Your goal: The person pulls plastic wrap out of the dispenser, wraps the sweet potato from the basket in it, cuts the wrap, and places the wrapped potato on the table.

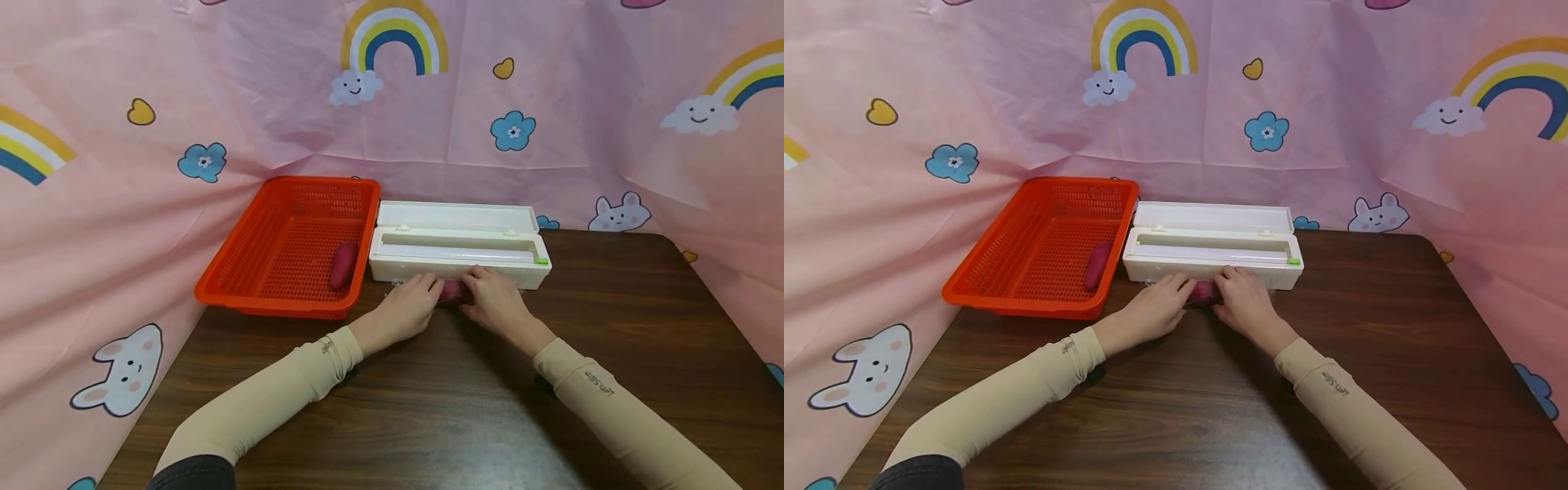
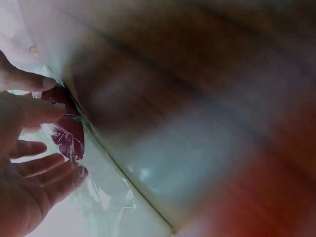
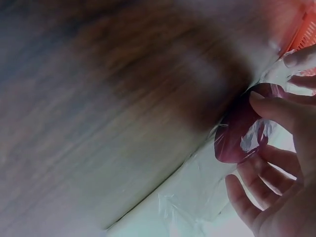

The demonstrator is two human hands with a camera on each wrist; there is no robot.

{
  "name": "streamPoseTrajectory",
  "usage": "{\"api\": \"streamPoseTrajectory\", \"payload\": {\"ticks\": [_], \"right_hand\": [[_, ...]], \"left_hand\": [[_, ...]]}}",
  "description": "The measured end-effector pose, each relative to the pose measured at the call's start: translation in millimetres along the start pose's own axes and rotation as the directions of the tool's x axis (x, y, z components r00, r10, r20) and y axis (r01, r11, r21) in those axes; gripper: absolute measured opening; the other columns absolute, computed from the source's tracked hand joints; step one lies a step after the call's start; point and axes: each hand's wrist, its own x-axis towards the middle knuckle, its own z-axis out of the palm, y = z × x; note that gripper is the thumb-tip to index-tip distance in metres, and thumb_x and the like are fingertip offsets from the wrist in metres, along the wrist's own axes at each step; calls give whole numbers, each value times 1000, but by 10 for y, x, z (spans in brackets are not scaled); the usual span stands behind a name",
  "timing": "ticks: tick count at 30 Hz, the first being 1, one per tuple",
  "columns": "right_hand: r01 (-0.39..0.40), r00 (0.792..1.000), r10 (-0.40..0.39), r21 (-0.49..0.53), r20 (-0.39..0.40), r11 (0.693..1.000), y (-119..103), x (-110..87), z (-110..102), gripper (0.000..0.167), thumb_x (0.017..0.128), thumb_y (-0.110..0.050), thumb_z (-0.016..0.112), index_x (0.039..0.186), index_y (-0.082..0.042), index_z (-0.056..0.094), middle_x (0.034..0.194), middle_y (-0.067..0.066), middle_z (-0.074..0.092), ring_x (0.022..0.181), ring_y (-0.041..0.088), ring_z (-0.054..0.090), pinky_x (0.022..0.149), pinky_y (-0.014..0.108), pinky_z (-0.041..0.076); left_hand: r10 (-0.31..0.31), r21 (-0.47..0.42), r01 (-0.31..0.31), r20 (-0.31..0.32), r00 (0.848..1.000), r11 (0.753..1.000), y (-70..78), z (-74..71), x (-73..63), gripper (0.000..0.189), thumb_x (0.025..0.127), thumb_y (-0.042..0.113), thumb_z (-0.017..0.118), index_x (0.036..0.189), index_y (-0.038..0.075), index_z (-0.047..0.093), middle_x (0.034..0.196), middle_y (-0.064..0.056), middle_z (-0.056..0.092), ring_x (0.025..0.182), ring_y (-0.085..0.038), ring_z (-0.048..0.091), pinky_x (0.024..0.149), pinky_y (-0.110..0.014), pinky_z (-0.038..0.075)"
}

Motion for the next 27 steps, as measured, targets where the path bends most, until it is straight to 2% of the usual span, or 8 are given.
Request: {"api": "streamPoseTrajectory", "payload": {"ticks": [7,14,22,27], "right_hand": [[22,999,-22,8,-26,1000,-12,-7,6,39,71,-22,90,99,-2,72,105,12,68,94,30,65,80,45,56],[13,1000,-13,11,-22,1000,-15,-25,-8,40,71,-25,90,97,-3,71,105,12,68,95,30,65,81,45,56],[10,1000,-10,-6,-23,1000,-32,-67,-17,40,70,-29,91,92,-3,70,100,11,66,90,28,64,74,44,56],[20,999,-20,-11,-27,1000,-37,-111,-40,41,70,-30,92,89,-2,69,96,10,64,86,25,62,71,41,55]], "left_hand": [[28,-7,-28,0,1000,1000,-26,38,21,37,94,13,66,129,2,62,117,-11,62,104,-25,61,86,-35,58],[47,-25,-48,-11,999,999,-37,67,52,38,94,12,66,131,1,62,121,-12,62,109,-25,61,92,-35,56],[76,-48,-77,-22,997,996,-36,52,58,39,94,12,67,130,-1,63,121,-13,63,109,-26,62,94,-36,55],[82,-57,-82,-2,997,995,-11,36,50,40,95,13,67,132,-1,62,124,-13,63,110,-25,62,96,-35,55]]}}
